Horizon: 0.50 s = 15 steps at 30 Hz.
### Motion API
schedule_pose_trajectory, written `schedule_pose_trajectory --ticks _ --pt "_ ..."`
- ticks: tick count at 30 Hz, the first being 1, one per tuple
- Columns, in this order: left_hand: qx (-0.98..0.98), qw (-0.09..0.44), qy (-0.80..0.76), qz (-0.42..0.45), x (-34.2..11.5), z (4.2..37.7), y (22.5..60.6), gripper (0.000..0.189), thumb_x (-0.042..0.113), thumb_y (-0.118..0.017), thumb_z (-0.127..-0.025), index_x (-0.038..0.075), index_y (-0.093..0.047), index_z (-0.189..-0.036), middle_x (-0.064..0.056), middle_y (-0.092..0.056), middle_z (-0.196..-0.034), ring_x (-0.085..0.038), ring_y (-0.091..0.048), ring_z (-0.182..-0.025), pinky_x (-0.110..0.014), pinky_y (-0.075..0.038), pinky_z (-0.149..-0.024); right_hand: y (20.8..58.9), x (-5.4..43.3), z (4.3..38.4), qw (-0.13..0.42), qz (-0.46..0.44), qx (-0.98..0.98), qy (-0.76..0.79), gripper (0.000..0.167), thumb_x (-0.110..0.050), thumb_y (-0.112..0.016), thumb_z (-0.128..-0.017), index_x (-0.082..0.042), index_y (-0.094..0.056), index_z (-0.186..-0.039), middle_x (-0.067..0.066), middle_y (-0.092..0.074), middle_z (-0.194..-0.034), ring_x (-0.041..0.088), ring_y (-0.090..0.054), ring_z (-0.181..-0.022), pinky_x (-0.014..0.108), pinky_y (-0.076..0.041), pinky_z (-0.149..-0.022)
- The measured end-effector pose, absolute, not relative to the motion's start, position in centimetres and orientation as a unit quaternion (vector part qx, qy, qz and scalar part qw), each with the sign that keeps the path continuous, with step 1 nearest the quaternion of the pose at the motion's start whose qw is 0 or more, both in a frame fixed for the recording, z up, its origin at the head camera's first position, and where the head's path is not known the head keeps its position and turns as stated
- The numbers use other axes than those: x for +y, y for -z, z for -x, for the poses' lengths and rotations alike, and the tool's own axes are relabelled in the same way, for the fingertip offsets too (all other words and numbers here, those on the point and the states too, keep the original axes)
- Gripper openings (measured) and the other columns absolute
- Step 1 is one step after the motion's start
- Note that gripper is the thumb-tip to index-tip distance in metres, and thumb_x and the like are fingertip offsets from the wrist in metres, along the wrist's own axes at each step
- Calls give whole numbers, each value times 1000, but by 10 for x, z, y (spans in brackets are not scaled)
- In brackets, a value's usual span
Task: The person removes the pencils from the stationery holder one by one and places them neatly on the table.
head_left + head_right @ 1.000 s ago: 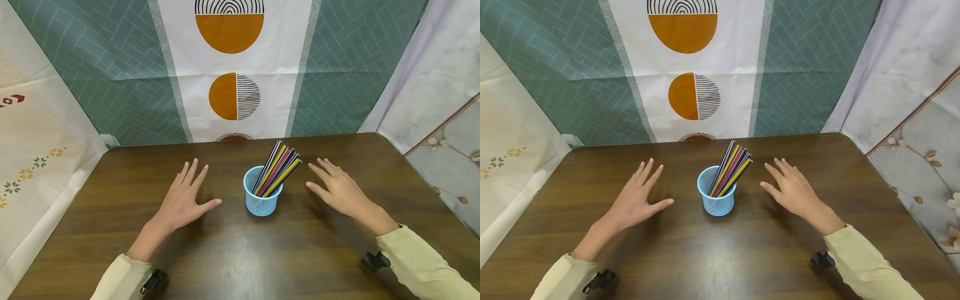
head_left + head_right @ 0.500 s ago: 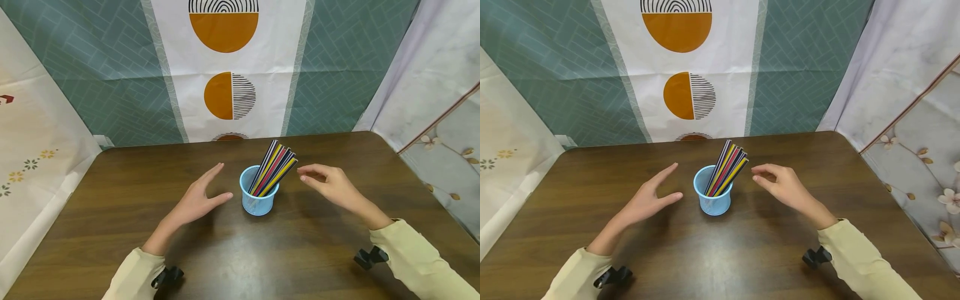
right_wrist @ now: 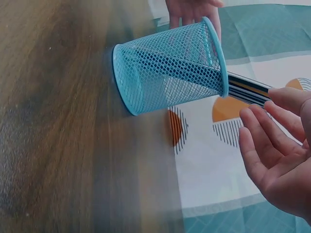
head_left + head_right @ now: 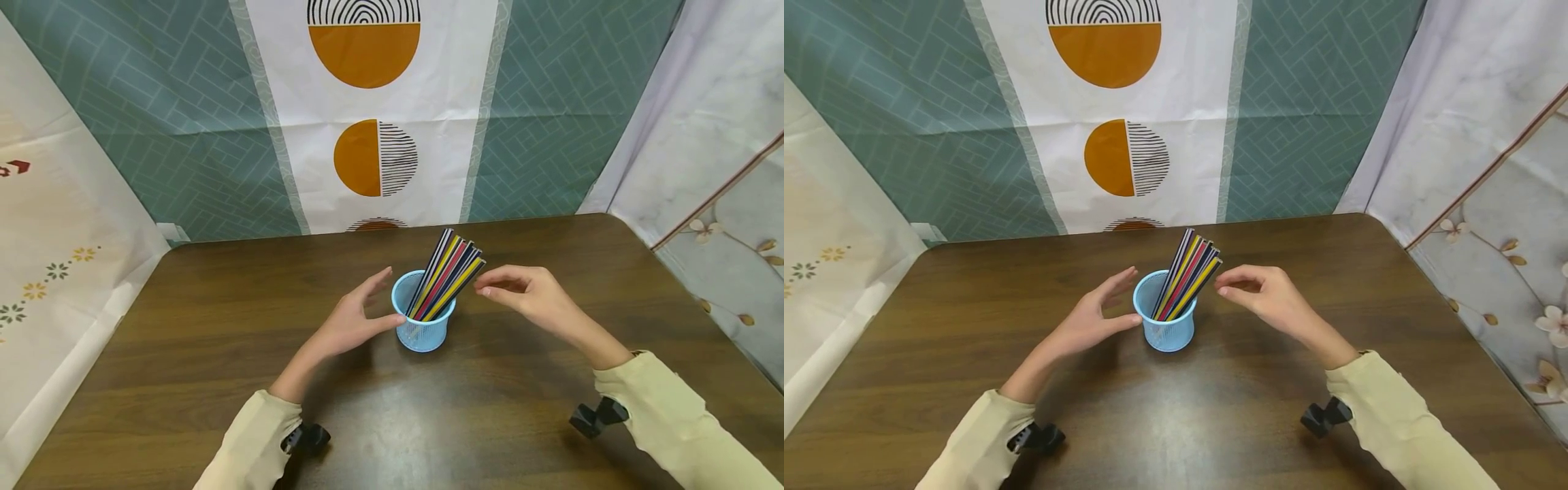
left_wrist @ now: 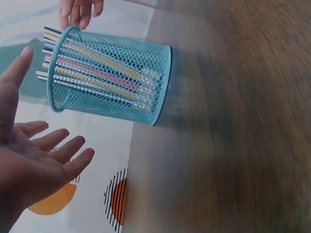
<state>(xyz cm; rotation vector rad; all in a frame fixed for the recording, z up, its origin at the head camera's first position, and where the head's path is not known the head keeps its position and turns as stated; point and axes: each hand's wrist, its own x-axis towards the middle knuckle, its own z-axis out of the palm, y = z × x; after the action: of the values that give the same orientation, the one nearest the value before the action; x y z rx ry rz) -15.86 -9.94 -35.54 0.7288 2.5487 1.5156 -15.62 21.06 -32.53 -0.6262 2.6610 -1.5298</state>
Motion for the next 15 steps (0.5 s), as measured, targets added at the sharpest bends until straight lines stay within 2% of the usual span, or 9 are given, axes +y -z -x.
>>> schedule_pose_trajectory --ticks 3,9,15 --pt "831 54 -502 -234 -96 161 358 80 18 -77 -83 6 -33 -149 -12 -41 -148 -29 -43 -131 -45 -37 -105 325 207 157 11 200 843 499 19 -11 -72 -88 -1 -72 -104 8 -71 -100 25 -66 -90 25 -54 -73" --pt "818 76 -521 -234 -90 165 361 83 17 -78 -82 6 -32 -150 -13 -42 -147 -30 -46 -128 -45 -39 -103 327 202 158 24 198 830 520 19 -7 -72 -87 3 -71 -103 11 -71 -99 16 -66 -85 27 -55 -74" --pt "806 93 -539 -227 -85 168 365 87 14 -81 -79 4 -31 -150 -14 -46 -143 -32 -51 -121 -43 -44 -99 330 198 159 40 190 808 557 19 -7 -72 -87 4 -70 -103 14 -70 -99 19 -67 -86 29 -55 -76"
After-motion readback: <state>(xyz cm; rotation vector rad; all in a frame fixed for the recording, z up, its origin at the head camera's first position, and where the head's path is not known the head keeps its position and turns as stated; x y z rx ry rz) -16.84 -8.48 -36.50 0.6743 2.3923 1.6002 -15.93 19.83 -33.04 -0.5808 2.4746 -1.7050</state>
